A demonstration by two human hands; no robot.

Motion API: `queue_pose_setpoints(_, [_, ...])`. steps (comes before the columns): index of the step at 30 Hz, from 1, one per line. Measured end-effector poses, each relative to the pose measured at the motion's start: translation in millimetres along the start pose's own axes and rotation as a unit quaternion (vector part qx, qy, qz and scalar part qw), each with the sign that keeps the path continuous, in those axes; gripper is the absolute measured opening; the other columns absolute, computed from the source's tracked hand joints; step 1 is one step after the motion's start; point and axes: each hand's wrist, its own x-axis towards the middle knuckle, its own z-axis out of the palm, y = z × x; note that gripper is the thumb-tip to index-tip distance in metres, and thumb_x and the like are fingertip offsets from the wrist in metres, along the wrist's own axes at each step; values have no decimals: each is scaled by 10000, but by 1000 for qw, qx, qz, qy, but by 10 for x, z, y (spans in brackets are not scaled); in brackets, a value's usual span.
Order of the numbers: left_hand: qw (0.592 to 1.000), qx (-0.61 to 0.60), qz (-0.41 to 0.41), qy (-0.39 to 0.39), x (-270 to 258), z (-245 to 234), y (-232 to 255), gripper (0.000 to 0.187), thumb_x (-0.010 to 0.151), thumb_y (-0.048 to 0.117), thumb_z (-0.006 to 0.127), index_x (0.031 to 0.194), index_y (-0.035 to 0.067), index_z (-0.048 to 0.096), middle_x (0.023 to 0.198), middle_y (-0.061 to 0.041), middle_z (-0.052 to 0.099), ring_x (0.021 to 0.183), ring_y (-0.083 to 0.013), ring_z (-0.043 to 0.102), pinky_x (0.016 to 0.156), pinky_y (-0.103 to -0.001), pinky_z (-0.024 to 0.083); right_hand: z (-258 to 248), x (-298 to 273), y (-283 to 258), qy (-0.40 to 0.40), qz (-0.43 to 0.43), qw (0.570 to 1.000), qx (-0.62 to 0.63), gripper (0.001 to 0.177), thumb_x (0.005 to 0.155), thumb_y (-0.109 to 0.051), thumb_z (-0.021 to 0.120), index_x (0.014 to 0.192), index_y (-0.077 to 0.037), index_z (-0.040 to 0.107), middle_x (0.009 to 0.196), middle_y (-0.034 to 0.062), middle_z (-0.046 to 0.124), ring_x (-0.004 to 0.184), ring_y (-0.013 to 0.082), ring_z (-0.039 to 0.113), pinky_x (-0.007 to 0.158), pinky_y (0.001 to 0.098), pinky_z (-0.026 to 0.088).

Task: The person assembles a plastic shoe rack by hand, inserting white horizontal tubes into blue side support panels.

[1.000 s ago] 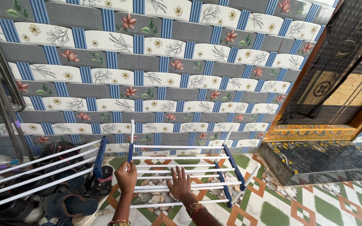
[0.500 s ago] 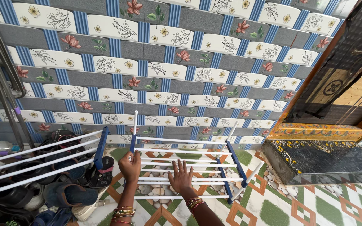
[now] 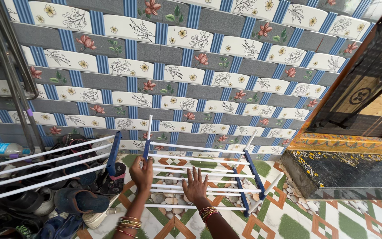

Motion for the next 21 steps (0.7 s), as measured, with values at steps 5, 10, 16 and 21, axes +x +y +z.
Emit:
queue_pose_setpoints(5, [955,151,173,186,-218,343,328,251,846,158,716,774,58,498,723,-49,478,674,-215,457,710,-388,401,23,-15,19,23,-5,1000,6,734,1018,-559,216,1650,-191,150,1726,96,89,1589,338,21,1243,611,-3])
queue_pose_setpoints(10, [977,191,-19,88,37,282,-25,478,821,191,786,557,46,414,495,-42,397,439,-216,389,518,-384,306,121,47,61,22,-6,1000,7,729,1019,-557,232,1647,-195,150,1722,101,81,1586,340,25,1240,610,-5])
queue_pose_setpoints(16, [997,-38,16,-71,184,-23,-123,313,759,12,737,702,60,433,635,14,428,551,-77,441,519,-285,370,247,198,130,-2,-2,999,33,765,1015,-617,243,1650,-204,133,1728,103,50,1591,350,3,1220,659,-14])
queue_pose_setpoints(21, [992,-86,-5,-96,166,9,-28,304,742,-52,733,748,63,451,692,20,443,601,-64,460,525,-258,394,-579,567,-488,34,-16,966,254,824,985,-679,282,1648,-212,139,1728,130,45,1598,349,12,1166,747,-17])
